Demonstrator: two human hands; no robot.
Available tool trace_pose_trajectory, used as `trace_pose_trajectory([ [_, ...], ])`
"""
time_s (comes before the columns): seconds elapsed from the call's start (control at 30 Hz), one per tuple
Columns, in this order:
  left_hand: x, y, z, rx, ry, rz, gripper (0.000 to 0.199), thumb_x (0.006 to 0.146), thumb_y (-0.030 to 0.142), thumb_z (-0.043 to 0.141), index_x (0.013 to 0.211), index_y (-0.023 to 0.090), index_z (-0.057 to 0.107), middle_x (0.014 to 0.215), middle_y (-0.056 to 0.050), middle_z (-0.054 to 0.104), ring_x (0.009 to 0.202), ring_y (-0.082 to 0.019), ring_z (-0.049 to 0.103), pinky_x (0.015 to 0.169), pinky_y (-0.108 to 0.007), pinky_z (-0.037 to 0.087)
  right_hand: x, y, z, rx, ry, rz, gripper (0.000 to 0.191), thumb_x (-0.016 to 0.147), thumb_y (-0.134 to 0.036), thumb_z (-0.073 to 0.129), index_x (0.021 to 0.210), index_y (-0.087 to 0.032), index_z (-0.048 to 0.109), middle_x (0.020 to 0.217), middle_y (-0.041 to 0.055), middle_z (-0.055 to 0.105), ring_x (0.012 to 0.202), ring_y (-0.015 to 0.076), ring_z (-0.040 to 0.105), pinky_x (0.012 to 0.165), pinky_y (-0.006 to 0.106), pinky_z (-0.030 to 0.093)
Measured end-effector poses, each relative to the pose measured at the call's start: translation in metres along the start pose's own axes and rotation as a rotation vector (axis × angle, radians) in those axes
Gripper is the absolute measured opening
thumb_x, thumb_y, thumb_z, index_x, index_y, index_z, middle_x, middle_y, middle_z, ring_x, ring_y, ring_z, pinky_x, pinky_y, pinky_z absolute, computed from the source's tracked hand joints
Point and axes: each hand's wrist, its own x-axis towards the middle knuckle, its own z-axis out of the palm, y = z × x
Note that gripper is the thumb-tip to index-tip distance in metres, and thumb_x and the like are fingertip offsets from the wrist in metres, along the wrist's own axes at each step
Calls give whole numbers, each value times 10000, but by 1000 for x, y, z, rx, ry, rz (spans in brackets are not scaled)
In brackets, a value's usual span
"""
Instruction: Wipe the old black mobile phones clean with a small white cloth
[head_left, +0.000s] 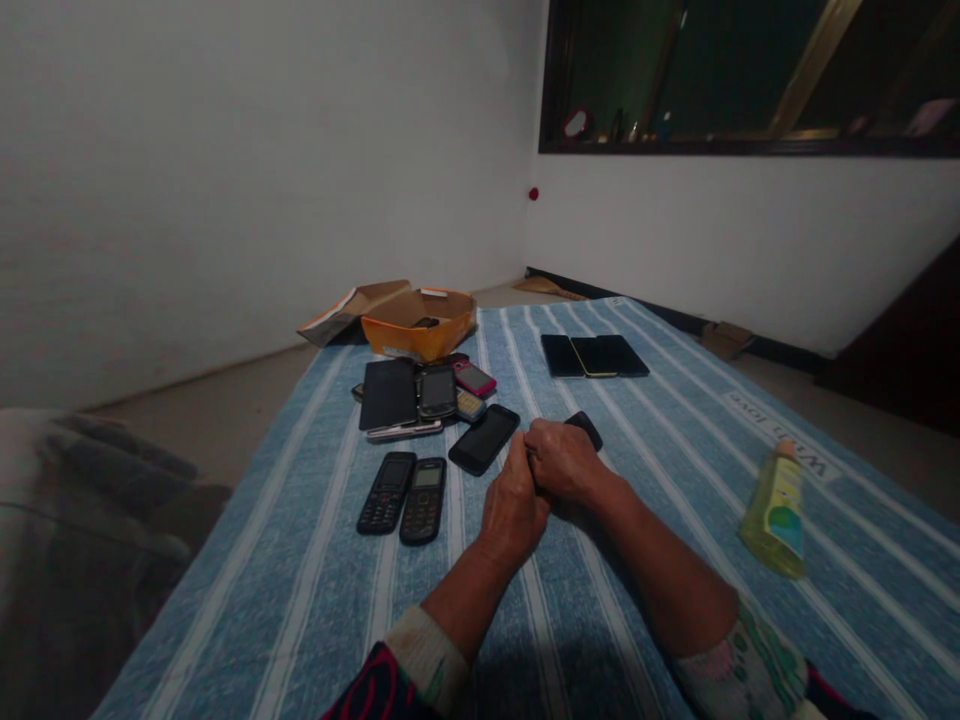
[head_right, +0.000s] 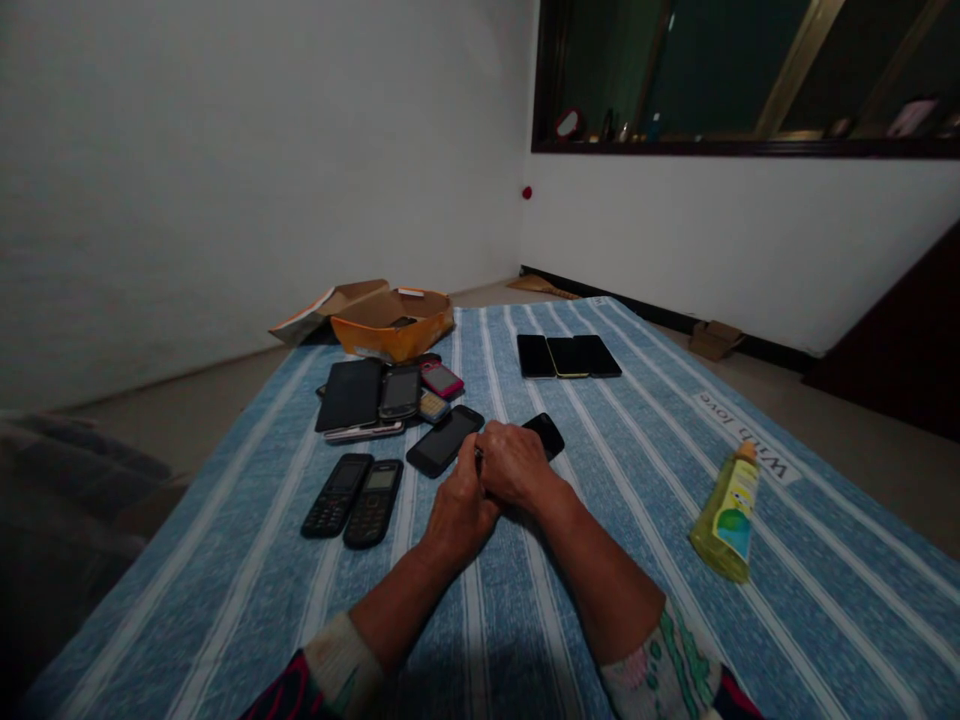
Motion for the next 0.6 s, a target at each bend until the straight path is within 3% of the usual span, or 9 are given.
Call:
trace_pose_trajectory([
  [0.3, 2, 3, -5, 24, -66, -83, 796, 810, 167, 514, 1479, 118, 85, 1289, -200, 582, 1116, -310, 625, 907, -425, 511, -4, 7, 12, 10, 52, -154, 228, 903, -186, 460, 945, -159, 683, 943, 78, 635, 882, 184, 580, 688, 273, 391],
  [0.6, 2, 6, -7, 132, -38, -151, 781, 763, 170, 570, 1444, 101, 193, 1393, -206, 480, 1225, -303, 543, 1016, -422, 449, -2, 14, 28, 62, 102, -257, 202, 901, -175, 473, 939, -175, 672, 922, 51, 623, 861, 171, 549, 709, 275, 370],
])
